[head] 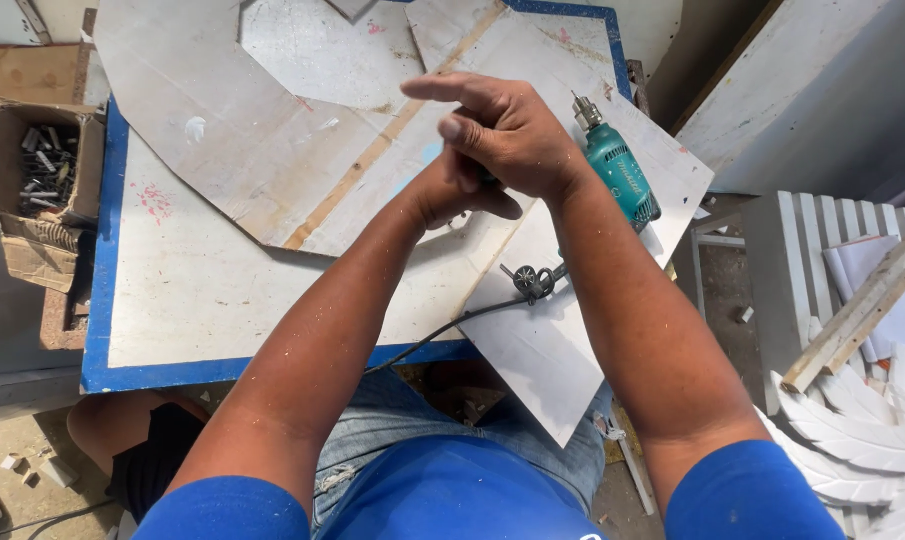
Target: The person aligns a small wooden strip between two white wooden panels on a workbench. They use a corded drill to drive a screw into the joint, then switch to a manual screwdriver to tighten the screw further.
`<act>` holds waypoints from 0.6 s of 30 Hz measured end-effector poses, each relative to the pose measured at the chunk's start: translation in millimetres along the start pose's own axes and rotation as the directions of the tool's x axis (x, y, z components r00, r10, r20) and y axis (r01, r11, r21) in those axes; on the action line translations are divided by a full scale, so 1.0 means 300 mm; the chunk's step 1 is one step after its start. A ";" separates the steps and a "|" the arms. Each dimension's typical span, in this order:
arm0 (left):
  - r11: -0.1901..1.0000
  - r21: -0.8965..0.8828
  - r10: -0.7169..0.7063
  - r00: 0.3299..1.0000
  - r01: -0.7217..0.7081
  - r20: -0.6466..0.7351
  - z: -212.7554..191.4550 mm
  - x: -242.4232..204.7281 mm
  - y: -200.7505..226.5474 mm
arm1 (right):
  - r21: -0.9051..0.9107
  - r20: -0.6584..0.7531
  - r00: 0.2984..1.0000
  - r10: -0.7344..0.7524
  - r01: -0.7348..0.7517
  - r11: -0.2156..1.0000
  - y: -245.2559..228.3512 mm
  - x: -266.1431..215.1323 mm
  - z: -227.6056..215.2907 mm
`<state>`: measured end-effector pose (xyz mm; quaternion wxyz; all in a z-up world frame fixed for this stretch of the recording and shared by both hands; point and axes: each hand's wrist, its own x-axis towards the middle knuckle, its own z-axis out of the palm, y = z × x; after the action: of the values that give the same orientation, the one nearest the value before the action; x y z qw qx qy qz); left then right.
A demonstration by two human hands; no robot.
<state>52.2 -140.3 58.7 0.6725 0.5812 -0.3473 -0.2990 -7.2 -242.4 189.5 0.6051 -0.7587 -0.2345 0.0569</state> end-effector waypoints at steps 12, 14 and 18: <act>0.900 0.435 0.200 0.914 -0.029 -0.352 0.050 -0.020 -0.033 | -0.091 -0.102 0.994 0.031 -0.040 0.995 0.016 0.074 0.046; 0.914 0.406 0.136 0.952 -0.015 -0.273 0.013 -0.016 -0.033 | 0.029 0.098 0.993 0.059 -0.062 0.998 0.020 0.076 -0.020; 0.986 0.161 0.045 0.996 -0.032 -0.079 -0.004 -0.039 0.077 | 0.077 0.236 0.952 0.195 -0.218 0.973 0.012 0.067 -0.047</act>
<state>46.3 -126.8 80.2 0.6431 0.6383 -0.3533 -0.2328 17.0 -247.0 193.7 0.6031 -0.7357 -0.2180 0.2181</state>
